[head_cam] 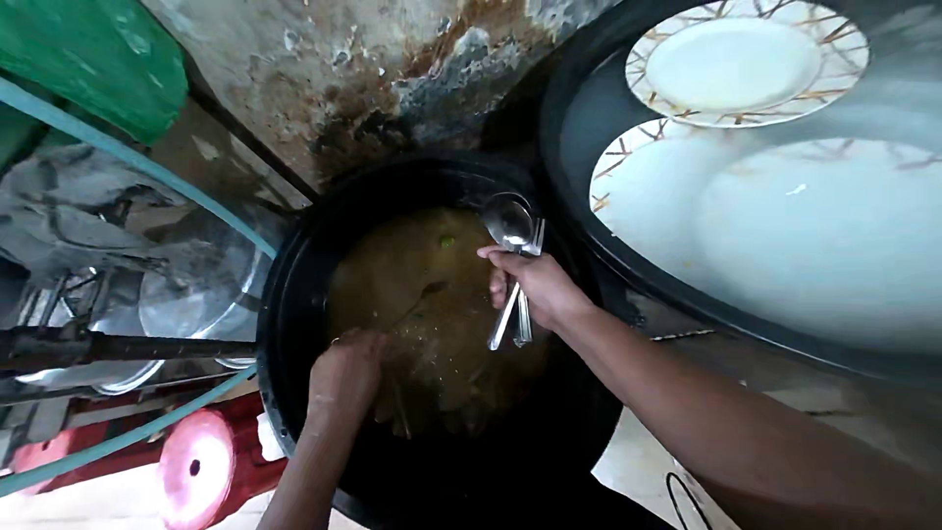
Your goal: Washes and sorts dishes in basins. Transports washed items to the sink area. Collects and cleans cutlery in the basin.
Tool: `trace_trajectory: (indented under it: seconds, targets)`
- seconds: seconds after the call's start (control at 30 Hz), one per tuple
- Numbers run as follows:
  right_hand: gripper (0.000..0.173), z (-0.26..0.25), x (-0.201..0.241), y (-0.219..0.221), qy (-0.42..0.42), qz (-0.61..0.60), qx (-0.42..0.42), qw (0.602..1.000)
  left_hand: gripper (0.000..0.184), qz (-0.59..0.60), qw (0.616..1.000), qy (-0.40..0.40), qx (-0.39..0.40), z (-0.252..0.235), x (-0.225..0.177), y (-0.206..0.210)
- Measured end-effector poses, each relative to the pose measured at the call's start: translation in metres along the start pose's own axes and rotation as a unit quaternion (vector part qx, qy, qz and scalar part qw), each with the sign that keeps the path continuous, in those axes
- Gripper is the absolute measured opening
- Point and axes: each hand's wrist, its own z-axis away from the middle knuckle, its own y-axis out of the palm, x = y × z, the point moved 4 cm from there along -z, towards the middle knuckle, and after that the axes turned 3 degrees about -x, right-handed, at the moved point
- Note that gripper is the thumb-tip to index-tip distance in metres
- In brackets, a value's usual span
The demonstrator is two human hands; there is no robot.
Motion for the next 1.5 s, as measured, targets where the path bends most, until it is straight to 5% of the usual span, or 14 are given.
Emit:
trace_trajectory:
  seconds: [0.07,0.17,0.23,0.3,0.47,0.57,0.67,0.8,0.97,1.1,1.23,1.37,1.5]
  targets:
    - [0.03,0.0,-0.002,0.001,0.024,-0.023,0.022,0.999,0.023,0.185,0.977,-0.103,-0.006,-0.002,0.012,-0.002]
    - [0.035,-0.002,-0.006,0.004,0.075,-0.08,0.061,0.992,0.017,0.5,0.839,-0.208,0.043,0.001,-0.001,0.031]
    - [0.037,-0.002,-0.007,0.007,0.093,-0.111,0.095,0.985,0.018,0.586,0.775,-0.215,0.102,0.003,-0.03,0.058]
    - [0.037,0.0,-0.006,0.007,0.094,-0.116,0.123,0.981,0.02,0.609,0.758,-0.188,0.137,0.001,-0.058,0.081]
    - [0.022,-0.002,-0.005,0.003,0.068,-0.089,0.077,0.991,0.031,0.447,0.865,-0.032,0.226,0.0,-0.088,0.076]
    - [0.028,-0.001,-0.003,0.001,0.071,-0.087,0.04,0.993,0.039,0.143,0.966,0.034,0.212,-0.018,-0.05,0.058]
    - [0.031,-0.002,-0.007,0.001,0.092,-0.081,0.049,0.991,0.042,-0.095,0.972,-0.032,0.212,-0.033,-0.002,0.063]
    - [0.022,-0.005,-0.007,0.001,0.093,-0.056,0.045,0.993,0.053,-0.074,0.96,-0.077,0.259,-0.024,0.021,0.084]
    - [0.015,-0.005,-0.006,0.0,0.105,-0.053,0.04,0.992,0.04,-0.058,0.951,-0.054,0.298,-0.009,0.018,0.066]
    - [0.02,-0.003,-0.003,0.001,0.09,-0.056,0.035,0.994,0.036,-0.114,0.976,-0.04,0.182,0.004,0.017,0.016]
    - [0.026,-0.004,-0.007,0.005,0.119,-0.048,0.065,0.99,0.026,0.032,0.993,-0.089,0.064,0.011,0.028,-0.022]
    - [0.027,-0.001,-0.007,0.008,0.134,-0.055,0.062,0.987,0.015,0.353,0.912,-0.207,0.022,0.011,0.027,0.0]
    - [0.026,-0.005,-0.007,0.001,0.1,-0.119,0.002,0.988,0.013,0.653,0.706,-0.274,0.027,0.009,-0.012,0.056]
